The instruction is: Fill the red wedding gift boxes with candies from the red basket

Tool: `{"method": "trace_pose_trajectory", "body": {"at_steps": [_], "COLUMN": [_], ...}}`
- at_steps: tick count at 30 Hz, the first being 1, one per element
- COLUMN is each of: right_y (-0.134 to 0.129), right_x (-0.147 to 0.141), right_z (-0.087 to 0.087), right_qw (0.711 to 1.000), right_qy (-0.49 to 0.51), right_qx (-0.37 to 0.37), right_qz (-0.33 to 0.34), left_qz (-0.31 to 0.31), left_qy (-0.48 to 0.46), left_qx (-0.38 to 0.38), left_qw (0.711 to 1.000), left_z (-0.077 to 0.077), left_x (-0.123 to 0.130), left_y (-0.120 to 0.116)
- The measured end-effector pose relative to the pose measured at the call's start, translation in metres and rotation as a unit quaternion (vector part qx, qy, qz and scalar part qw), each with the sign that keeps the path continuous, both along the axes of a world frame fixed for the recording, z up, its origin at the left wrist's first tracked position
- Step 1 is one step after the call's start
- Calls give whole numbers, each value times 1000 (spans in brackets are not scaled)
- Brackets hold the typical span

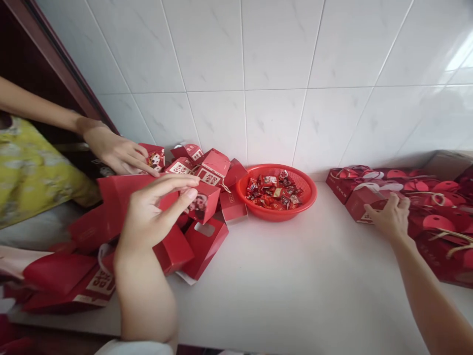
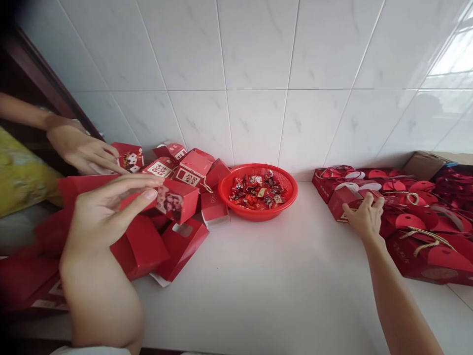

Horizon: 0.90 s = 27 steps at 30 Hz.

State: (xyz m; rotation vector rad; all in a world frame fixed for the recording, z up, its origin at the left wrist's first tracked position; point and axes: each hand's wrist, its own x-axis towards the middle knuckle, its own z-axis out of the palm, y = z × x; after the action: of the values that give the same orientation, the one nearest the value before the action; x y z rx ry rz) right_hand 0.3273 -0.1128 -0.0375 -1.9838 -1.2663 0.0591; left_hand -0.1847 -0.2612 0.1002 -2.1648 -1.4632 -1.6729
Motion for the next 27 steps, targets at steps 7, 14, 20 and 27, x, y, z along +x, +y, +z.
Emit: {"method": "trace_pose_trajectory", "body": {"at_steps": [7,14,20,27], "right_y": [14,-7,-19,8], "right_x": [-7,-125,-286,-388], "right_z": [-5,32,49,50], "right_qw": [997,931,804,774], "right_qy": [-5,-8,77,194], "right_qx": [79,244,126,-52], "right_qz": [-5,272,576,601], "left_qz": [135,170,86,62], "left_qy": [10,34,42,37], "left_qx": [17,-30,-24,-33], "left_qw": [991,984,995,997], "left_z": [2,-3,0,-3], "left_x": [-23,-26,0,11], "left_y": [-16,-13,1,8]}}
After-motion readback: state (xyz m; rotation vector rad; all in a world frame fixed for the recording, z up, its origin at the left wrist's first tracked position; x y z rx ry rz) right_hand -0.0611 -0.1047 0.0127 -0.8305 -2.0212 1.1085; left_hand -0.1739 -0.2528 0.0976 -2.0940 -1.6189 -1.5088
